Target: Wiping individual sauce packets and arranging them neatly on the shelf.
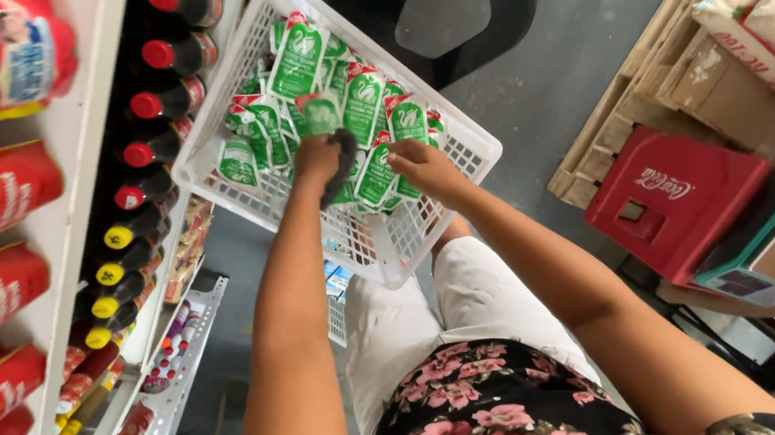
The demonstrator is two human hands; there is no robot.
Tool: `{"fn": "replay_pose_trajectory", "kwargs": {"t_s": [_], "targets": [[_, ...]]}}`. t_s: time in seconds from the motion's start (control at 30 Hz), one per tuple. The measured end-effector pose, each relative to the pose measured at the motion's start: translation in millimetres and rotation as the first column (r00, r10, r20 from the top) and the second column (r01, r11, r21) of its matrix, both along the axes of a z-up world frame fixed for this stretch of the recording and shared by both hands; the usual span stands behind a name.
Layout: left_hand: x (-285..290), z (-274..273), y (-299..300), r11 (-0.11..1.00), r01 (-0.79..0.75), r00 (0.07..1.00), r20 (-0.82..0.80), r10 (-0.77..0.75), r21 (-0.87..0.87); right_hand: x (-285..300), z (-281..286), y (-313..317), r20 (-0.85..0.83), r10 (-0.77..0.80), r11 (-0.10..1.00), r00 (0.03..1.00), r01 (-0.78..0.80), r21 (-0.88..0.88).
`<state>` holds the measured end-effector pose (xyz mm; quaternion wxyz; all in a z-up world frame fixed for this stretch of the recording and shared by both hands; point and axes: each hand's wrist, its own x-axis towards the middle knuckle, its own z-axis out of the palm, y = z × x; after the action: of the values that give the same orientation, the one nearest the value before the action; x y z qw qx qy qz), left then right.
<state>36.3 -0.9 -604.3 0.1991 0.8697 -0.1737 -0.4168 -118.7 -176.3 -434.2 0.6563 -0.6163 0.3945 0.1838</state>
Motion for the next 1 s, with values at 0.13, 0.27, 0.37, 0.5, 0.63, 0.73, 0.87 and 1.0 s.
{"fn": "replay_pose_trajectory", "kwargs": {"t_s": [0.13, 0.27, 0.37, 0.5, 0.63, 0.73, 0.87, 1.0], "targets": [[-47.6, 115.8, 4.7, 0.902, -0.371, 0.912, -0.272, 0.309, -0.22, 9.2, 3.7, 0.2, -0.15, -0.14, 0.957, 0.979, 0.172, 0.234], [-73.4, 235.7, 4.8, 0.877, -0.189, 0.982, -0.083, 0.17, -0.442, 26.6, 31.2, -7.2, 0.032, -0.301, 0.81, 0.953, 0.237, 0.537], [-81.1, 321.2, 8.1, 0.848, -0.121, 0.992, -0.021, 0.128, -0.516, 37.3, 56.3, -13.1, 0.194, -0.469, 0.678, 0.862, 0.211, 0.705], [-69.7, 421.8, 13.6, 0.824, -0.084, 0.972, 0.136, 0.192, -0.56, 72.2, 184.9, -16.5, 0.324, -0.533, 0.599, 0.782, 0.077, 0.797], [-68.0, 493.3, 11.0, 0.729, -0.071, 0.828, 0.368, 0.424, -0.681, 87.0, 249.6, -1.8, 0.507, -0.452, 0.668, 0.734, -0.098, 0.738], [-67.4, 520.6, -7.6, 0.625, 0.058, 0.616, 0.521, 0.591, -0.778, 91.5, 279.2, 19.7, 0.594, -0.428, 0.634, 0.681, -0.243, 0.734], [-57.2, 538.9, -29.0, 0.726, 0.187, 0.371, 0.732, 0.571, -0.662, 97.7, 316.0, 36.0, 0.583, -0.428, 0.634, 0.69, -0.23, 0.738], [-45.8, 552.7, -26.8, 0.761, 0.203, 0.285, 0.78, 0.557, -0.617, 97.0, 328.6, 40.3, 0.573, -0.459, 0.636, 0.679, -0.2, 0.746]]}}
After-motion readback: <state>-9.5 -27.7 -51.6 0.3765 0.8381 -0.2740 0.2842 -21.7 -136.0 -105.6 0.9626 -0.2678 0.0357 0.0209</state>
